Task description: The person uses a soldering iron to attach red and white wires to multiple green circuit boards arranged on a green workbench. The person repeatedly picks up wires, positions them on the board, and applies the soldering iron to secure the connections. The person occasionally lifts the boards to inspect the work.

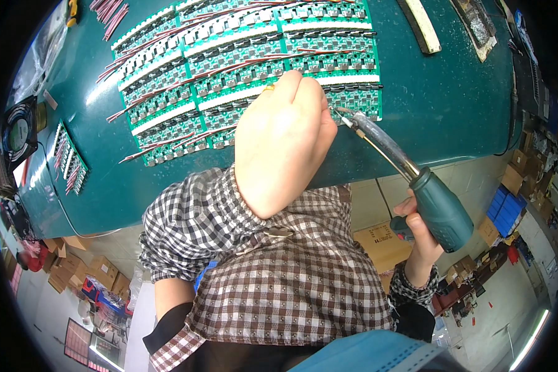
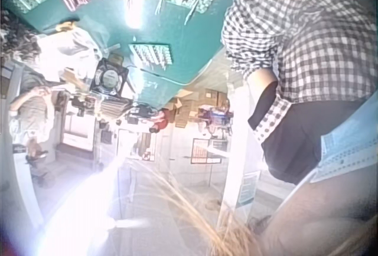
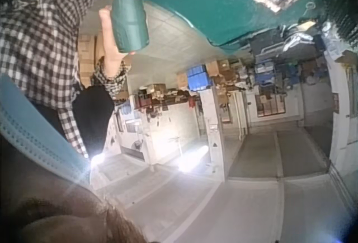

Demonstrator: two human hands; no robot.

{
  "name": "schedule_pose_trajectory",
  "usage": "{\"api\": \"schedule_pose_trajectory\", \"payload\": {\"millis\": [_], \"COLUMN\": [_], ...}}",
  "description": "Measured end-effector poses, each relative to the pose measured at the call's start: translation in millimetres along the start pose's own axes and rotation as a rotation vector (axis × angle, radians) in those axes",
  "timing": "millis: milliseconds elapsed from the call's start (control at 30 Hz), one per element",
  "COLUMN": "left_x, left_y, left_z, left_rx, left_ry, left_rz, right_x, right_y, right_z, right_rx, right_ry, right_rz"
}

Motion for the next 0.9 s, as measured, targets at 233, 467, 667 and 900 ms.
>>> {"api": "schedule_pose_trajectory", "payload": {"millis": [233,467,667,900], "left_x": [-0.1,-0.1,-0.6,-0.2], "left_y": [-0.3,-0.7,0.0,-0.4], "left_z": [0.1,0.4,0.2,-0.1], "left_rx": [-0.007,-0.021,-0.01,-0.008], "left_ry": [0.004,0.006,0.005,0.006], "left_rz": [-0.007,-0.011,-0.011,-0.008], "right_x": [-0.2,4.1,5.1,0.7], "right_y": [-1.7,0.3,1.5,0.8], "right_z": [0.5,-1.5,-1.3,0.5], "right_rx": [-0.011,-0.007,0.029,0.052], "right_ry": [0.016,0.023,0.006,-0.006], "right_rz": [-0.021,-0.042,-0.033,-0.025]}}
Point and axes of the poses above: each hand's wrist, its own y-axis away from the middle knuckle, its own z-axis out of the palm, x = y × z, the point moved 5 cm from there along -y, towards the middle knuckle, and after that the axes turned 3 degrees about x, right-handed, at the moved point
